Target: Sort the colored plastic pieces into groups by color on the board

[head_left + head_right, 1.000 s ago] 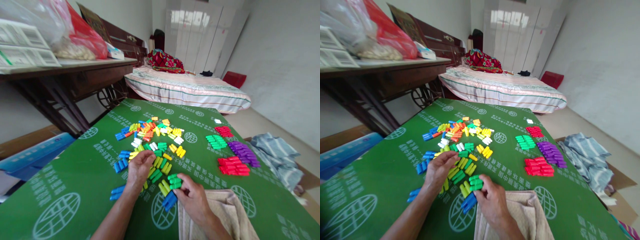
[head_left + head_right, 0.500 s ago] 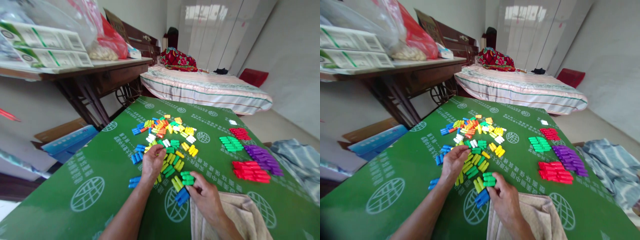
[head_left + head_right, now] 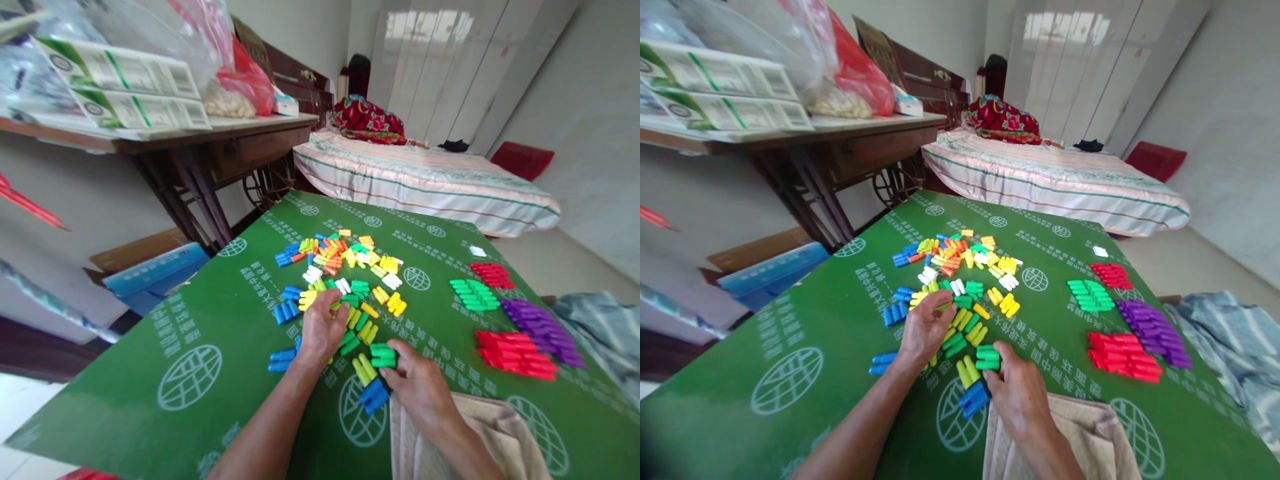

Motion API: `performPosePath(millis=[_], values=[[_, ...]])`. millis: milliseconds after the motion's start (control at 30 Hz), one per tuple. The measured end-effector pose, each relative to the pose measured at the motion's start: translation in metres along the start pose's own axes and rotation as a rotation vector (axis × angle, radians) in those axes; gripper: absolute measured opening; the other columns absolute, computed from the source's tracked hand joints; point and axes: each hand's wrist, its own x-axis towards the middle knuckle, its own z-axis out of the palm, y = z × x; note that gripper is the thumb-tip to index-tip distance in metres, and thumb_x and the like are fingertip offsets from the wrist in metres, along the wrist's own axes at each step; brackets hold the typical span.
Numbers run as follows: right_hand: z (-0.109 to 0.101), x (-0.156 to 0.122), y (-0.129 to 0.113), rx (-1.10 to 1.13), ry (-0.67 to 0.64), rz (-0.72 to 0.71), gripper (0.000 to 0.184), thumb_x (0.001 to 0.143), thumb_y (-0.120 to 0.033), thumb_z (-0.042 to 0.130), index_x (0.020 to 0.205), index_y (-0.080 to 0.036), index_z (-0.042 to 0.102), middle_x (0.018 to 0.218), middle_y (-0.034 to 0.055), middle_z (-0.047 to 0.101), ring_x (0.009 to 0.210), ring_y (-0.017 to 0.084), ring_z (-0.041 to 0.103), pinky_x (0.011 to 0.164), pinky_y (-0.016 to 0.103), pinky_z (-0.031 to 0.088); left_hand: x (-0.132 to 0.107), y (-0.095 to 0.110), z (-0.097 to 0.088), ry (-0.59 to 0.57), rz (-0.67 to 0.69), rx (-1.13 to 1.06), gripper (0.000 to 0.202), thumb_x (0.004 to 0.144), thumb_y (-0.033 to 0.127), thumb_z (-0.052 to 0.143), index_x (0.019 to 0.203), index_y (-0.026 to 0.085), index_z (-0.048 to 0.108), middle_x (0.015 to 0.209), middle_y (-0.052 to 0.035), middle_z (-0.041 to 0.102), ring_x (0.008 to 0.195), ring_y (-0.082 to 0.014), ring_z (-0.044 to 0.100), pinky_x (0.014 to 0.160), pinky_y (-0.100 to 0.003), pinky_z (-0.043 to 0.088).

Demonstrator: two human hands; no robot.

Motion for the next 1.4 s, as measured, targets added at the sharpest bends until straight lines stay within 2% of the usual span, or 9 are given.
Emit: performPosePath(millis=[167, 300, 433, 633, 800, 933, 1067, 1200, 1400], values=[[-0.024, 0.029, -0.026, -0.234, -0.069, -0.027, 0.036, 0.083, -0.039, 0.052, 0.113, -0.024, 0.062, 0.06, -0.0024, 0.063, 0.052, 0.015, 0.056, 0.05, 0.025, 0.039, 0.003, 0.006, -0.007, 0.068, -0.002, 0.027, 0.027, 0.077, 0.034, 0.054, 0.094, 0.015, 0.063, 0.085, -0.0074, 0.068, 0.076, -0.0186, 0.065, 0.063, -0.028, 0.053], [-0.032, 0.076, -0.051, -0.434, -0.028, -0.229, 0.025, 0.086, -0.029, 0.05, 0.107, -0.024, 0.063, 0.091, 0.0039, 0.067, 0.081, 0.018, 0.062, 0.07, 0.028, 0.044, 0.005, 0.009, -0.012, 0.114, 0.012, 0.074, 0.026, 0.077, 0.036, 0.054, 0.091, 0.017, 0.063, 0.084, -0.0064, 0.068, 0.074, -0.0183, 0.065, 0.063, -0.028, 0.053], [-0.025, 0.122, -0.067, -0.609, -0.151, -0.398, 0.023, 0.081, -0.027, 0.056, 0.102, -0.02, 0.061, 0.102, 0.0077, 0.064, 0.098, 0.022, 0.058, 0.082, 0.031, 0.043, 0.008, 0.006, -0.012, 0.115, 0.031, 0.125, 0.029, 0.076, 0.04, 0.054, 0.09, 0.017, 0.064, 0.083, -0.0059, 0.069, 0.073, -0.0187, 0.065, 0.062, -0.029, 0.052], [-0.011, 0.153, -0.074, -0.649, -0.274, -0.446, 0.015, 0.08, -0.023, 0.057, 0.092, -0.019, 0.064, 0.097, 0.0063, 0.067, 0.089, 0.02, 0.061, 0.072, 0.027, 0.043, 0.013, 0.003, -0.011, 0.109, 0.027, 0.127, 0.033, 0.075, 0.045, 0.053, 0.089, 0.017, 0.064, 0.079, -0.0057, 0.068, 0.071, -0.0192, 0.064, 0.063, -0.03, 0.052], [-0.023, 0.159, -0.07, -0.605, -0.327, -0.47, 0.022, 0.077, -0.027, 0.061, 0.098, -0.022, 0.064, 0.102, 0.0032, 0.067, 0.095, 0.019, 0.061, 0.068, 0.024, 0.04, 0.013, 0.006, -0.012, 0.089, -0.004, 0.135, 0.035, 0.074, 0.046, 0.053, 0.091, 0.017, 0.065, 0.08, -0.0051, 0.069, 0.069, -0.0192, 0.064, 0.065, -0.03, 0.052], [-0.06, 0.165, -0.043, -0.592, -0.376, -0.459, 0.029, 0.076, -0.029, 0.064, 0.104, -0.023, 0.064, 0.103, 0.0016, 0.068, 0.092, 0.018, 0.061, 0.069, 0.022, 0.04, 0.013, 0.005, -0.011, 0.088, -0.012, 0.127, 0.035, 0.074, 0.047, 0.054, 0.091, 0.018, 0.065, 0.079, -0.0044, 0.068, 0.066, -0.0183, 0.063, 0.062, -0.029, 0.052], [-0.116, 0.17, 0.01, -0.663, -0.462, -0.358, 0.027, 0.073, -0.025, 0.066, 0.1, -0.024, 0.067, 0.098, 0.0013, 0.069, 0.088, 0.018, 0.062, 0.072, 0.023, 0.042, 0.012, 0.006, -0.01, 0.083, 0.004, 0.113, 0.034, 0.074, 0.046, 0.054, 0.09, 0.018, 0.064, 0.08, -0.0041, 0.068, 0.067, -0.0182, 0.064, 0.061, -0.028, 0.051], [-0.164, 0.167, 0.065, -0.769, -0.468, -0.253, 0.03, 0.072, -0.023, 0.064, 0.102, -0.024, 0.068, 0.104, 0.0041, 0.068, 0.094, 0.021, 0.062, 0.08, 0.028, 0.045, 0.01, 0.009, -0.008, 0.063, 0.005, 0.104, 0.033, 0.074, 0.046, 0.053, 0.089, 0.019, 0.064, 0.084, -0.0045, 0.069, 0.069, -0.0182, 0.064, 0.06, -0.027, 0.051], [-0.185, 0.154, 0.105, -0.819, -0.427, -0.243, 0.033, 0.07, -0.023, 0.064, 0.102, -0.022, 0.069, 0.102, 0.0076, 0.066, 0.094, 0.024, 0.062, 0.083, 0.035, 0.048, 0.008, 0.013, -0.007, 0.033, -0.005, 0.144, 0.033, 0.074, 0.046, 0.052, 0.089, 0.019, 0.064, 0.081, -0.0044, 0.069, 0.064, -0.0178, 0.063, 0.061, -0.029, 0.052]])
